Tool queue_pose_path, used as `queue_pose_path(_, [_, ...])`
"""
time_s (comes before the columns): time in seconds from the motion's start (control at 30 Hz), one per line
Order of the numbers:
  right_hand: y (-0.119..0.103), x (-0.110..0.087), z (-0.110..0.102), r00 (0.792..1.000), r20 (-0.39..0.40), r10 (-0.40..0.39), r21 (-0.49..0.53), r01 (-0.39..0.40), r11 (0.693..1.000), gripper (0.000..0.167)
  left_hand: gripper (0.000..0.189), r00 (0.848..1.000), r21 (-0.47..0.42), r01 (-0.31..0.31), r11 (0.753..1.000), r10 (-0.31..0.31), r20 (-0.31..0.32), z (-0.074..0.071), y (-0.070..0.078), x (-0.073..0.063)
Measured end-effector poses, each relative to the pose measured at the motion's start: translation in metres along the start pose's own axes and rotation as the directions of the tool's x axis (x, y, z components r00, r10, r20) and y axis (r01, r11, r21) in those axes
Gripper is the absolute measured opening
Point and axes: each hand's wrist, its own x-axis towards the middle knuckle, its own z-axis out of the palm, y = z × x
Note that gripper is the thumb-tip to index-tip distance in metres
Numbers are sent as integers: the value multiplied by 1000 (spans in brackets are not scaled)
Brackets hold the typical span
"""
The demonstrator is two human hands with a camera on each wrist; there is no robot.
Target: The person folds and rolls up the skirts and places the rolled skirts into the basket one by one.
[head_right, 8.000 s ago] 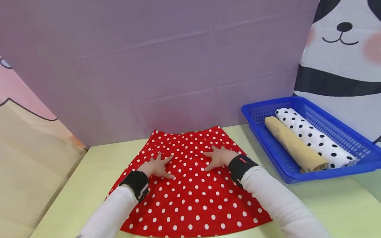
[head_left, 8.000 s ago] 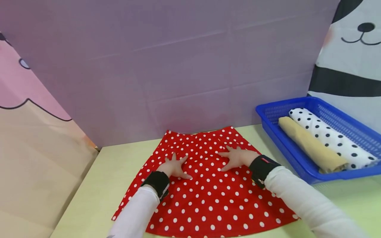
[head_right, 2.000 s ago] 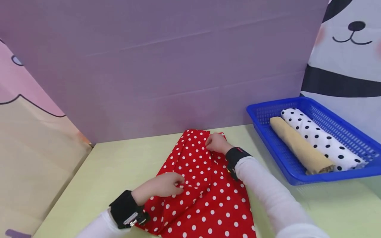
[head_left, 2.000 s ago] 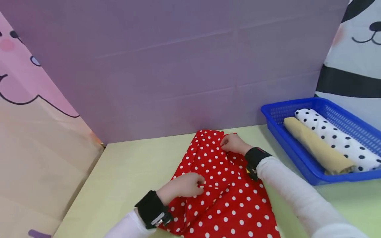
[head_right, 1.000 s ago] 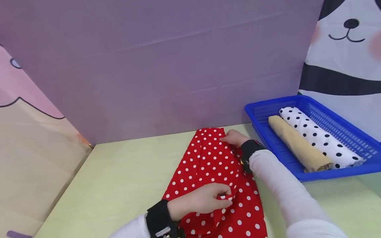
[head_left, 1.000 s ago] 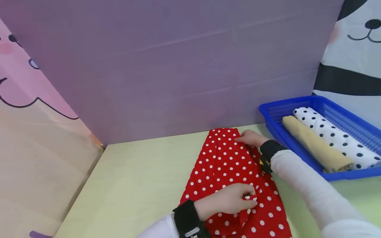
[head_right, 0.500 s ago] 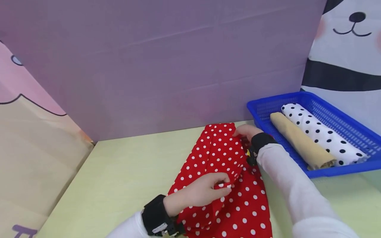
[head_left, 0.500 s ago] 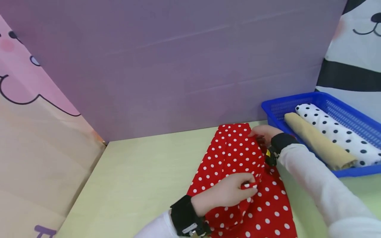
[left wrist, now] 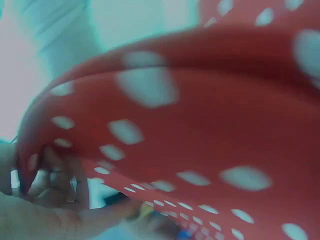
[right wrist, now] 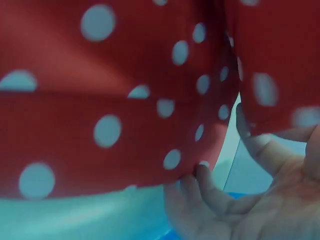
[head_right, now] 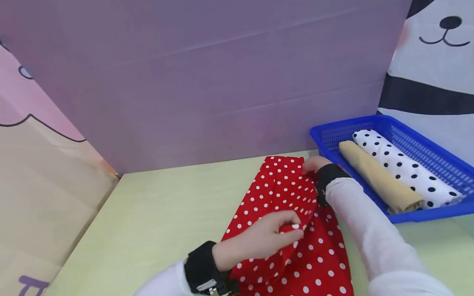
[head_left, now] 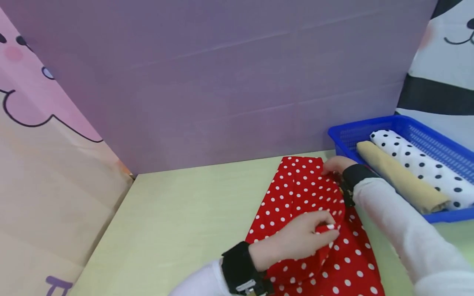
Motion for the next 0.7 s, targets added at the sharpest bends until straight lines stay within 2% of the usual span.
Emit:
queue_pose_path(0.07, [-5,-11,5,1000,-14,2,70,-1,998,46,10,992,111,77,991,-87,86,11,-7,6])
queue_pose_path(0.13, [-11,-19,9,1000,-24,-12,111,15,994,47,9,972,209,143,967,-177,155,16,-18,10])
queue_pose_path(0.2, [-15,-22,12,999,-32,-23,155,28,988,48,9,949,243,207,948,-254,184,14,-31,12])
queue_pose_path(0.27, [-19,-22,15,999,-31,-33,165,38,985,49,15,928,248,268,931,-319,192,5,-42,9])
queue_pose_path(0.3, [-21,-21,17,999,-28,-38,177,42,983,50,19,923,251,283,926,-334,190,-1,-48,6])
queue_pose_path(0.37, [-25,-19,22,998,-26,-50,196,54,979,50,23,918,246,311,918,-357,173,-14,-57,-1])
queue_pose_path(0.43, [-31,-14,28,997,-22,-72,199,75,977,49,24,918,278,322,905,-371,143,-28,-66,-9])
queue_pose_path(0.57, [-41,-2,39,994,-24,-102,238,105,966,43,28,916,333,357,873,-397,56,-59,-85,-23])
queue_pose_path(0.63, [-43,1,42,993,-32,-111,257,115,960,39,34,922,342,366,866,-387,-6,-72,-92,-28])
queue_pose_path(0.7, [-44,2,45,993,-38,-114,270,120,955,37,30,939,336,343,877,-334,-85,-84,-95,-33])
